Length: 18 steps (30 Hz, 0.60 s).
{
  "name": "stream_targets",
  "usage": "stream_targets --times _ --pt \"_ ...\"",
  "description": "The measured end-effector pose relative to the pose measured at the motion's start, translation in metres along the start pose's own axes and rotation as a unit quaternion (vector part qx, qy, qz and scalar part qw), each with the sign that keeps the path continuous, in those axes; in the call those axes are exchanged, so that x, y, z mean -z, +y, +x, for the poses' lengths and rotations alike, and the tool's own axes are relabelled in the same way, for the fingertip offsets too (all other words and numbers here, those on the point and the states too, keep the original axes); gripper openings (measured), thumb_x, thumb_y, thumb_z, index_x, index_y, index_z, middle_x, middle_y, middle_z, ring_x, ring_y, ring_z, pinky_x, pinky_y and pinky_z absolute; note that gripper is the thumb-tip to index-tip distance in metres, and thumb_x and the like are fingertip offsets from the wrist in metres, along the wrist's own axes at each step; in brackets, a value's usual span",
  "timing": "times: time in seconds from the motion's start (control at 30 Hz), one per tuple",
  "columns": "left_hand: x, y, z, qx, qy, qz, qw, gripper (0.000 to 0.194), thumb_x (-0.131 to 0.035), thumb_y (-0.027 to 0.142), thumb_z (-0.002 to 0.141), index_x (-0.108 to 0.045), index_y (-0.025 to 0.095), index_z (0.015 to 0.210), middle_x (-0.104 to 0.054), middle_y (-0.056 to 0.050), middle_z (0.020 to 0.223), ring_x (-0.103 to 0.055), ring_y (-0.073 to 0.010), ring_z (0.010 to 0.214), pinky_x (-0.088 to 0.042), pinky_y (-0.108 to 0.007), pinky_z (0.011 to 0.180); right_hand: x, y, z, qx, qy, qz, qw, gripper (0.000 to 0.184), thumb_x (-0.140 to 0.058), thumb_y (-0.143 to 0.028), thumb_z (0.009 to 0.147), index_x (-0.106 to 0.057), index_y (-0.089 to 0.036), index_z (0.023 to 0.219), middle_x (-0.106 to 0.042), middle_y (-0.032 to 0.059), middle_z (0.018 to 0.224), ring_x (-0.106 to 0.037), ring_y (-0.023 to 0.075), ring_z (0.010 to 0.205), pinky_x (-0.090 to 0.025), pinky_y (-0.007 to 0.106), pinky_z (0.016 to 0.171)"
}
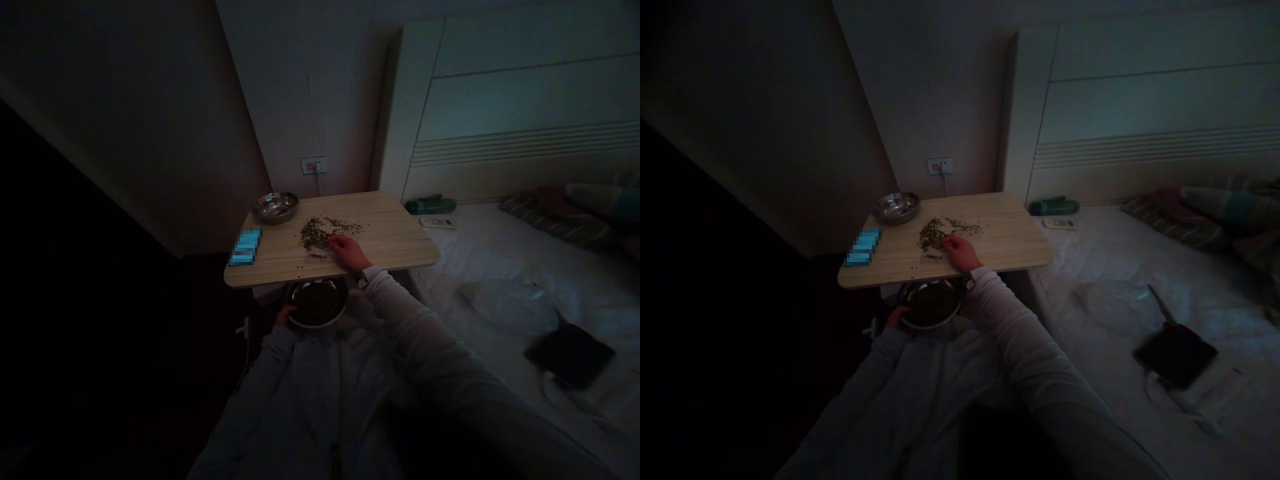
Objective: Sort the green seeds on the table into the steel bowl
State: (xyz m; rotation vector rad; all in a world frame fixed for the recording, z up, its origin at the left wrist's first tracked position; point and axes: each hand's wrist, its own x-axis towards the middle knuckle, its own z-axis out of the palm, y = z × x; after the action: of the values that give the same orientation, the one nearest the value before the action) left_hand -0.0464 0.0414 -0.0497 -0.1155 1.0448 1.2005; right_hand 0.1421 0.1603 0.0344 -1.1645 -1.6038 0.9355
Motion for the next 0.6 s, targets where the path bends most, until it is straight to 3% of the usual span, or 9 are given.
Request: stream_targets --times 0.13,0.33,0.6 --pt "-0.006 0.001 -0.006 0.000 0.011 0.005 1.000 0.047 -0.048 0.006 0.063 -0.064 0.011 0.107 -0.071 -0.005 0.060 -0.069 -0.0248 0.067 -0.053 -0.041 0.074 0.000 -0.001 -0.001 0.004 -0.035 0.022 0.999 0.017 -0.054 -0.018 0.074 -0.062 -0.016 0.089 -0.068 0.0015 0.077 -0.060 0.0119 0.073 -0.046 0.029 0.079" --pt "-0.012 0.001 -0.011 -0.026 0.050 0.023 0.998 0.044 -0.047 0.004 0.066 -0.065 0.009 0.106 -0.066 -0.002 0.048 -0.067 -0.0222 0.057 -0.054 -0.035 0.069 -0.003 -0.005 -0.005 -0.012 -0.070 -0.028 0.997 0.018 -0.058 -0.021 0.075 -0.063 -0.015 0.091 -0.068 0.0023 0.078 -0.059 0.0114 0.069 -0.045 0.026 0.070" --pt "-0.007 -0.001 -0.010 -0.007 0.022 0.018 1.000 0.047 -0.049 0.008 0.066 -0.062 0.008 0.112 -0.072 -0.007 0.063 -0.069 -0.0248 0.070 -0.053 -0.039 0.075 -0.002 -0.009 -0.006 0.006 -0.110 -0.049 0.993 0.022 -0.061 -0.026 0.075 -0.065 -0.015 0.094 -0.069 0.0019 0.079 -0.059 0.0115 0.073 -0.044 0.025 0.072"
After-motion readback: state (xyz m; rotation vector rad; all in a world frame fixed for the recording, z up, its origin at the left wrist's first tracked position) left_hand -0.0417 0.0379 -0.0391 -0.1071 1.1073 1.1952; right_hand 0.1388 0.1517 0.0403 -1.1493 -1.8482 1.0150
